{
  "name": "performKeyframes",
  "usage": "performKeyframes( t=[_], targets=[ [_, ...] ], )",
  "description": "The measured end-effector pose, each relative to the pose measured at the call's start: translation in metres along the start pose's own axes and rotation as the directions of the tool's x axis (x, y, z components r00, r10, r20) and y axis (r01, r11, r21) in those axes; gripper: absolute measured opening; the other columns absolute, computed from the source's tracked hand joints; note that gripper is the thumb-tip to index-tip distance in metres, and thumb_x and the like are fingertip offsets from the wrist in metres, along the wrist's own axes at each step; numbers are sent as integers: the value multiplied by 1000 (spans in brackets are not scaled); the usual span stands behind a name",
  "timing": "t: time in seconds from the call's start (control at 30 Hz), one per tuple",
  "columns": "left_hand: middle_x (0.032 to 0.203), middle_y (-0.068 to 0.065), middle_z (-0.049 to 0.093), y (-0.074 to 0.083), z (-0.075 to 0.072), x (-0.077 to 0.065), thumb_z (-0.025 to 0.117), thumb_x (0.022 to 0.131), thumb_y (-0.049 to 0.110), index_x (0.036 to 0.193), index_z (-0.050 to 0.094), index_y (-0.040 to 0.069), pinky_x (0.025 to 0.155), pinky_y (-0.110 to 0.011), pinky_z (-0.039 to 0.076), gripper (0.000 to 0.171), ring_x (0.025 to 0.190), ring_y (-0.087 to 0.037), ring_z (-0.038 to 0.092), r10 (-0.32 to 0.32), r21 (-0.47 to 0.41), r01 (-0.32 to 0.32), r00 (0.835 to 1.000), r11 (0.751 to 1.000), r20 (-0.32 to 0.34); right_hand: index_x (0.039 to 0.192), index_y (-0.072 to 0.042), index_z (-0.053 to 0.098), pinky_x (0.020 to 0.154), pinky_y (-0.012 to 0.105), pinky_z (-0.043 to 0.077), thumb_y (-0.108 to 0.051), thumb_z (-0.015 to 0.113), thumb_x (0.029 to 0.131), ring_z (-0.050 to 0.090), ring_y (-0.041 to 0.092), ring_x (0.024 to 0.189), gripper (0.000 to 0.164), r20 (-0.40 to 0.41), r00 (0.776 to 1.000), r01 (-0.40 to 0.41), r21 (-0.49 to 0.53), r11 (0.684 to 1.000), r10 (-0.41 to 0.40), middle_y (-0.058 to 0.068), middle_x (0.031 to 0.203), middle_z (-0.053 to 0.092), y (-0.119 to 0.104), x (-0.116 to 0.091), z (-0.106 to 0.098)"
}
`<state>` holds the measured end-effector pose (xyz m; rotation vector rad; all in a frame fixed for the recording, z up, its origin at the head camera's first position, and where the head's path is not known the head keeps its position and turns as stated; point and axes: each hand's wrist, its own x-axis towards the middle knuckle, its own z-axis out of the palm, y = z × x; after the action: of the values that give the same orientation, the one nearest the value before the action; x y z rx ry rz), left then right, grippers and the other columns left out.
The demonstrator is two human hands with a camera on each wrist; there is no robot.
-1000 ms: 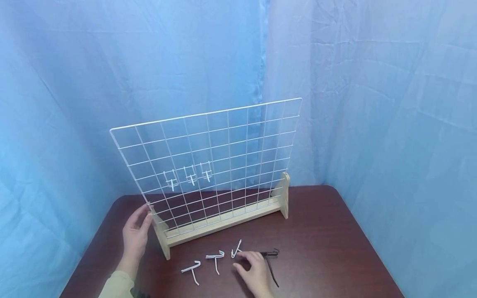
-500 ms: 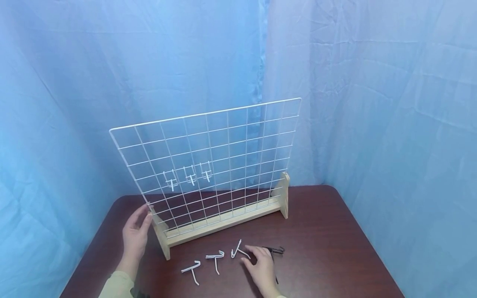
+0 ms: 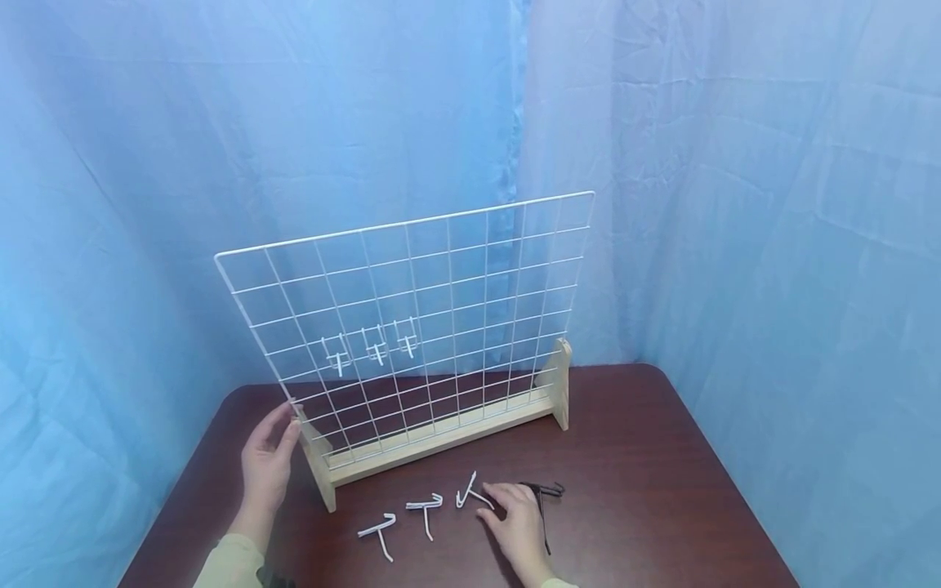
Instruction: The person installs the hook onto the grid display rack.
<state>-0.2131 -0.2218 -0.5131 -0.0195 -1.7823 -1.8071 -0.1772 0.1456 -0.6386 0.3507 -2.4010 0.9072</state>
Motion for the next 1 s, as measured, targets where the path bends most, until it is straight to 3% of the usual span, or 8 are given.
performKeyframes(
  t=[0.1, 0.2, 0.3, 0.47, 1.0],
  targets=[
    [117, -2, 70, -1, 0, 0, 60, 93, -10, 126, 60, -10, 86, -14, 48, 34, 108, -4, 59, 9, -3, -9, 1000, 1000, 6, 104, -13, 79, 82, 34, 45, -15, 93, 62, 60, 18, 93, 43, 29, 999, -26, -16, 1000, 27, -6, 99, 73, 0, 0, 0],
    [117, 2, 70, -1, 1, 1, 60, 93, -10, 127, 60, -9, 86, -14, 48, 34, 109, -4, 58, 8, 0, -8, 1000, 1000, 8, 104, -15, 79, 83, 35, 46, -17, 93, 64, 60, 18, 96, 43, 48, 998, -44, -34, 998, 45, -7, 100, 72, -1, 1, 0],
    [116, 5, 70, -1, 1, 1, 60, 93, -10, 127, 60, -9, 86, -13, 48, 34, 109, -4, 58, 9, 6, -9, 1000, 1000, 9, 104, -15, 79, 84, 37, 47, -18, 93, 65, 60, 19, 98, 41, 52, 998, -40, -53, 998, 42, -7, 101, 71, -1, 2, 1],
    [117, -1, 70, -1, 2, 2, 60, 92, -13, 127, 60, -10, 86, -13, 48, 35, 108, -4, 59, 13, -5, -13, 1000, 1000, -1, 101, -14, 80, 83, 41, 47, -19, 93, 64, 60, 22, 98, 40, 44, 999, -14, -78, 997, 17, -5, 101, 71, -1, 1, 1],
    [119, -13, 68, -2, 2, -1, 61, 92, -11, 126, 62, -7, 86, -13, 48, 34, 108, -6, 59, -12, 48, 13, 1000, 999, -21, 83, -19, 79, 74, 38, 46, -17, 92, 66, 56, 16, 84, 22, 4, 996, -86, -121, 989, 88, -10, 85, 64, -5, 2, 4]
  ],
)
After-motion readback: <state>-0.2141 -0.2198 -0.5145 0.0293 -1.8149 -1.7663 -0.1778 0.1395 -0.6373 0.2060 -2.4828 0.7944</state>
